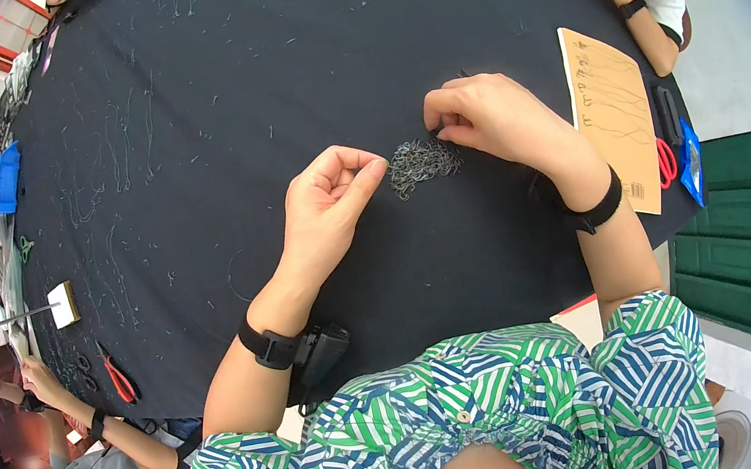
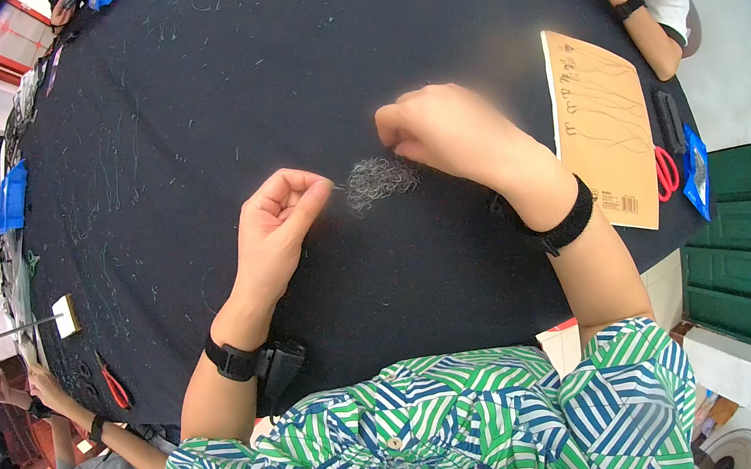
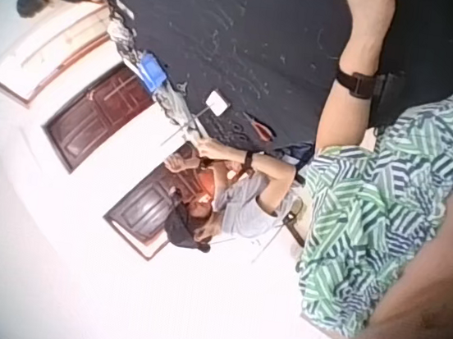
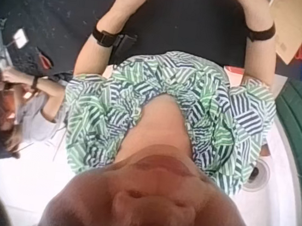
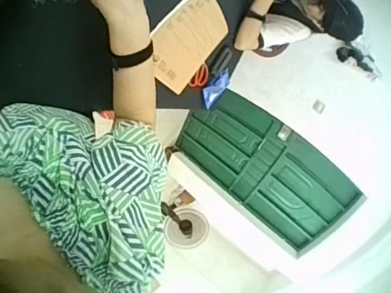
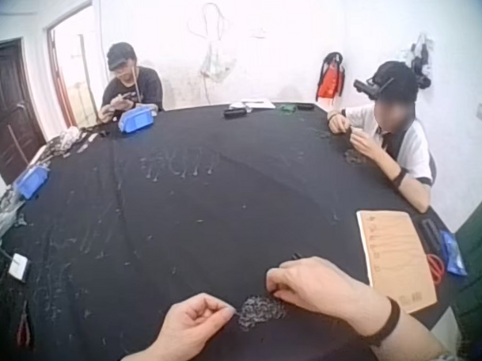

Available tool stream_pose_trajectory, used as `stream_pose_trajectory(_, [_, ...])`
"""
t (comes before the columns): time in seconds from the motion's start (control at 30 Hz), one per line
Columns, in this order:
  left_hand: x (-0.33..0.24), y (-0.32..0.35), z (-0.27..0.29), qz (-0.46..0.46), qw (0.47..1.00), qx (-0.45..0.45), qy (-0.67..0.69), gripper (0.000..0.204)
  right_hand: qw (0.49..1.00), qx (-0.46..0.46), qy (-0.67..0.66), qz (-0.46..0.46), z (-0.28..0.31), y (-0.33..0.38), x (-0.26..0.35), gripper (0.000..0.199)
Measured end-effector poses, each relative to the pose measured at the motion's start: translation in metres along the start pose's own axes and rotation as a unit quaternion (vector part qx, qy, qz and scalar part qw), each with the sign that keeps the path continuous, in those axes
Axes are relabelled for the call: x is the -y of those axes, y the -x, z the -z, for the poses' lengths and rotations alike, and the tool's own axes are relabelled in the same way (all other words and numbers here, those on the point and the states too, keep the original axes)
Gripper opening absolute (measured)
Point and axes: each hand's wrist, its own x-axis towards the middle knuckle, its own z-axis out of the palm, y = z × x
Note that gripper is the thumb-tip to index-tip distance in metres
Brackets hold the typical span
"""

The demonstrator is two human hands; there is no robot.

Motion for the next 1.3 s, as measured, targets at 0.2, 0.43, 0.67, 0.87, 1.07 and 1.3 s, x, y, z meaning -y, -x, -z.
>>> stream_pose_trajectory(0.2, [-0.0024, -0.0005, -0.0008, 0.004, 1.000, 0.005, -0.010, 0.012, 1.000, 0.011, 0.002, 0.004, -0.0001, -0.0011, -0.0034, 0.006])
stream_pose_trajectory(0.43, [-0.0016, -0.0002, -0.0014, 0.006, 1.000, -0.002, -0.019, 0.011, 1.000, 0.008, 0.001, -0.006, -0.0024, 0.0011, -0.0043, 0.005])
stream_pose_trajectory(0.67, [0.0022, -0.0006, 0.0002, 0.008, 1.000, 0.008, 0.005, 0.011, 1.000, -0.002, -0.006, 0.022, -0.0017, 0.0014, -0.0023, 0.007])
stream_pose_trajectory(0.87, [0.0054, -0.0016, 0.0019, 0.013, 1.000, 0.009, -0.015, 0.010, 1.000, 0.012, 0.019, 0.008, -0.0030, 0.0004, -0.0027, 0.007])
stream_pose_trajectory(1.07, [0.0005, -0.0012, -0.0002, 0.016, 1.000, 0.011, -0.015, 0.011, 1.000, 0.006, -0.003, -0.002, -0.0022, 0.0013, 0.0008, 0.004])
stream_pose_trajectory(1.3, [0.0008, -0.0002, 0.0010, 0.025, 0.999, 0.016, -0.017, 0.011, 1.000, 0.023, 0.013, -0.008, -0.0019, 0.0014, 0.0025, 0.004])
